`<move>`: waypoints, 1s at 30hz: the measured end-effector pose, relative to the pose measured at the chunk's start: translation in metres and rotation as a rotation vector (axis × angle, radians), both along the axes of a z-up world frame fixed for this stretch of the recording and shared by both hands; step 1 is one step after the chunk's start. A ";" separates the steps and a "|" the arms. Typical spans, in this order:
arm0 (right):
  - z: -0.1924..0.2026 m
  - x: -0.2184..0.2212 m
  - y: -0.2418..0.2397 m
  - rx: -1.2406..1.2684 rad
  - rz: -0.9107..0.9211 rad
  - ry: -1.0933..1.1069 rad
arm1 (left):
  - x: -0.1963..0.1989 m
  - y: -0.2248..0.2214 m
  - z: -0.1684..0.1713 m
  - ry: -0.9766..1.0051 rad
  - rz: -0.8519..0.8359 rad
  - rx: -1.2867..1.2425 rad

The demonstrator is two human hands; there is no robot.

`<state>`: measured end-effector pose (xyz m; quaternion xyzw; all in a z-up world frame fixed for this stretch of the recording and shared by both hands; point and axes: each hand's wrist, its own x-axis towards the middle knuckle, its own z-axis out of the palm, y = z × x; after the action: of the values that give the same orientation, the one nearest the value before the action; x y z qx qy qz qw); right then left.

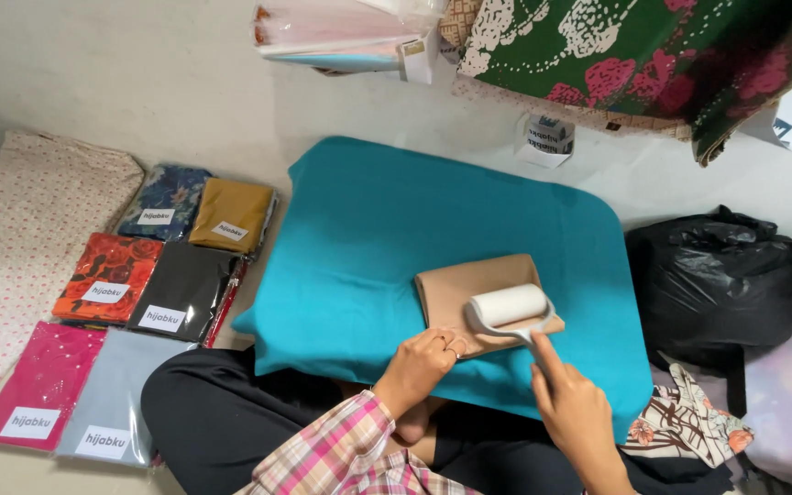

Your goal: Lint rolling, folding, and placing fabric items into plastic bags for packaging.

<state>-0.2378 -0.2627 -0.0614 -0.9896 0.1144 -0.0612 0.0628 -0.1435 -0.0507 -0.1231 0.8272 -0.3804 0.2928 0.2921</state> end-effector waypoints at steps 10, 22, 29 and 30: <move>0.004 -0.015 -0.070 -0.054 -0.161 0.076 | -0.001 0.001 0.003 0.049 -0.017 0.042; 0.109 0.138 -0.326 0.354 -0.124 -0.747 | 0.050 -0.032 0.094 0.177 -0.208 -0.251; 0.112 0.161 -0.305 0.275 -0.024 -0.723 | 0.056 -0.038 0.157 0.273 -0.210 -0.247; 0.110 0.156 -0.298 0.276 -0.026 -0.722 | 0.056 -0.037 0.160 0.274 -0.211 -0.245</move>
<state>-0.0815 -0.5604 0.0485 -0.8850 0.1045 -0.3906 0.2308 -0.0878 -0.0880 0.0365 0.7732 -0.3831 0.1895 0.4685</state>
